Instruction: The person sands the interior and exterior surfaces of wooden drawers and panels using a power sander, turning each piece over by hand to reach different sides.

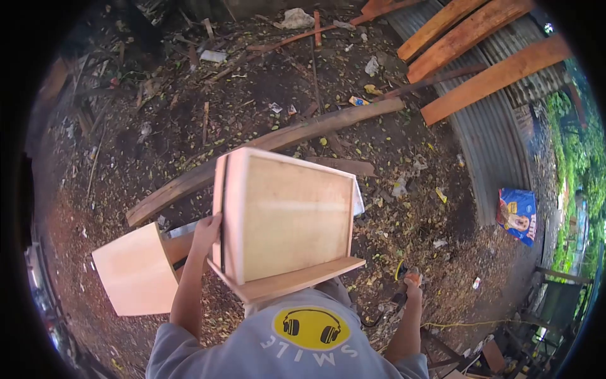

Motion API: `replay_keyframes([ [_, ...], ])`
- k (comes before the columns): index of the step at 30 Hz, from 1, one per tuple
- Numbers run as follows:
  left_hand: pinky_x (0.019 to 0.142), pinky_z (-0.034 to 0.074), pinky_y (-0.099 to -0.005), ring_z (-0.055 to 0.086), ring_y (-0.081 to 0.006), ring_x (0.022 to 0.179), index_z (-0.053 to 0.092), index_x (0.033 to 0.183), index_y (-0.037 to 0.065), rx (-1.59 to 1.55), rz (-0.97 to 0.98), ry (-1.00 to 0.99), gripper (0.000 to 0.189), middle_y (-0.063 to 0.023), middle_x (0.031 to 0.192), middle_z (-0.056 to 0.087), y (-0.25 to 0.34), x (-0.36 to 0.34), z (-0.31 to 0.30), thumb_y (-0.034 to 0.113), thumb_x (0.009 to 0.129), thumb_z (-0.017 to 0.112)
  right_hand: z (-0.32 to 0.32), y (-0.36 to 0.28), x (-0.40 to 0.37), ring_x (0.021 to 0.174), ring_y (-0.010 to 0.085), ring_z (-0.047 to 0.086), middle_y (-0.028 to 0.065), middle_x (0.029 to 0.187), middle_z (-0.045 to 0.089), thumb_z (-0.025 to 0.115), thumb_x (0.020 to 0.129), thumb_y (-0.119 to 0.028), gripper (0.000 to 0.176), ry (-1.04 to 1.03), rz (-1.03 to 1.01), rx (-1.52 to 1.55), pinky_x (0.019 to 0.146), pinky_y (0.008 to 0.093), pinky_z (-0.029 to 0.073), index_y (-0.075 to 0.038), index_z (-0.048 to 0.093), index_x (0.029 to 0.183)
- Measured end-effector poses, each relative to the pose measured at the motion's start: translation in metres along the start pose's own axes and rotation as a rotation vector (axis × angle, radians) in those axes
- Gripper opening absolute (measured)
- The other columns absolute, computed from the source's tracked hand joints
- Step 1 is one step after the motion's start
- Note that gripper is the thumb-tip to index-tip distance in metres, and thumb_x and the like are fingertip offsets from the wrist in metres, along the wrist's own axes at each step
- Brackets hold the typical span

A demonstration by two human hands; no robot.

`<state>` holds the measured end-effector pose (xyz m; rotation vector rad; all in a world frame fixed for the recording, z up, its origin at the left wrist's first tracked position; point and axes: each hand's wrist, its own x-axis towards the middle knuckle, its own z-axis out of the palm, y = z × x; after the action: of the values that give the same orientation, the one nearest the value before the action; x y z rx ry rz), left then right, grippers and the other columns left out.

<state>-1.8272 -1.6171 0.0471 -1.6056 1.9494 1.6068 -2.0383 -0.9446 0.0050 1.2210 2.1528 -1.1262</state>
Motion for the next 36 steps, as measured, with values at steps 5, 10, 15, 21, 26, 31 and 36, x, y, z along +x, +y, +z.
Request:
replay_keyframes([
  [5, 0.083, 0.049, -0.0409, 0.064, -0.0327, 0.087, 0.069, 0.095, 0.0, 0.256, 1.041, 0.598, 0.045, -0.0199, 0.099, 0.066, 0.044, -0.015, 0.05, 0.044, 0.085, 0.069, 0.006, 0.001, 0.006, 0.07, 0.0238, 0.065, 0.0094, 0.085, 0.065, 0.072, 0.075, -0.027, 0.04, -0.079, -0.008, 0.13, 0.064, 0.0371, 0.053, 0.003, 0.064, 0.102],
  [10, 0.091, 0.049, -0.0445, 0.064, -0.043, 0.104, 0.068, 0.098, -0.012, 0.075, 0.148, 0.178, 0.081, -0.0335, 0.104, 0.065, 0.068, -0.003, 0.057, 0.067, 0.079, 0.062, -0.006, 0.042, 0.059, 0.08, 0.0265, 0.066, 0.0136, 0.092, 0.065, 0.075, 0.073, -0.028, 0.052, -0.063, 0.005, 0.097, 0.07, 0.0403, 0.053, 0.007, 0.061, 0.109],
  [15, 0.086, 0.051, -0.0482, 0.066, -0.0465, 0.095, 0.069, 0.085, -0.013, 0.218, 0.333, 0.262, 0.08, -0.0354, 0.089, 0.065, 0.142, 0.01, 0.085, 0.066, 0.083, 0.056, -0.026, 0.064, 0.064, 0.074, 0.0245, 0.065, 0.0102, 0.087, 0.065, 0.074, 0.076, -0.028, 0.044, -0.073, 0.025, 0.102, 0.067, 0.0384, 0.053, 0.004, 0.063, 0.105],
  [21, 0.086, 0.051, -0.0489, 0.065, -0.0483, 0.094, 0.069, 0.083, -0.009, 0.266, 0.537, 0.217, 0.07, -0.036, 0.086, 0.064, 0.209, 0.003, 0.117, 0.058, 0.09, 0.052, -0.032, 0.077, 0.074, 0.082, 0.0268, 0.065, 0.0122, 0.097, 0.064, 0.075, 0.075, -0.027, 0.05, -0.078, 0.032, 0.232, 0.071, 0.039, 0.053, 0.007, 0.062, 0.108],
  [26, 0.09, 0.05, -0.0503, 0.065, -0.0451, 0.1, 0.07, 0.094, -0.008, 0.572, 0.561, 0.17, 0.073, -0.0338, 0.098, 0.066, 0.279, -0.027, 0.155, 0.062, 0.089, 0.05, -0.037, 0.083, 0.087, 0.079, 0.0228, 0.066, 0.0093, 0.091, 0.067, 0.074, 0.077, -0.025, 0.042, -0.078, 0.004, 0.268, 0.07, 0.0346, 0.053, 0.006, 0.066, 0.105],
  [31, 0.092, 0.05, -0.0496, 0.065, -0.0435, 0.103, 0.07, 0.1, -0.005, 0.805, 0.621, 0.063, 0.076, -0.0298, 0.103, 0.067, 0.305, -0.069, 0.18, 0.066, 0.088, 0.048, -0.041, 0.058, 0.056, 0.087, 0.0252, 0.064, 0.0137, 0.1, 0.065, 0.077, 0.071, -0.029, 0.058, 0.004, -0.007, 0.189, 0.076, 0.0378, 0.051, 0.01, 0.061, 0.112],
  [36, 0.093, 0.05, -0.0486, 0.064, -0.041, 0.106, 0.071, 0.104, 0.0, 0.919, 0.61, 0.087, 0.076, -0.0266, 0.105, 0.068, 0.298, -0.065, 0.173, 0.07, 0.088, 0.046, -0.043, 0.054, 0.055, 0.088, 0.0247, 0.064, 0.0149, 0.099, 0.067, 0.077, 0.072, -0.028, 0.058, 0.048, -0.226, 0.155, 0.079, 0.0371, 0.05, 0.012, 0.061, 0.111],
])
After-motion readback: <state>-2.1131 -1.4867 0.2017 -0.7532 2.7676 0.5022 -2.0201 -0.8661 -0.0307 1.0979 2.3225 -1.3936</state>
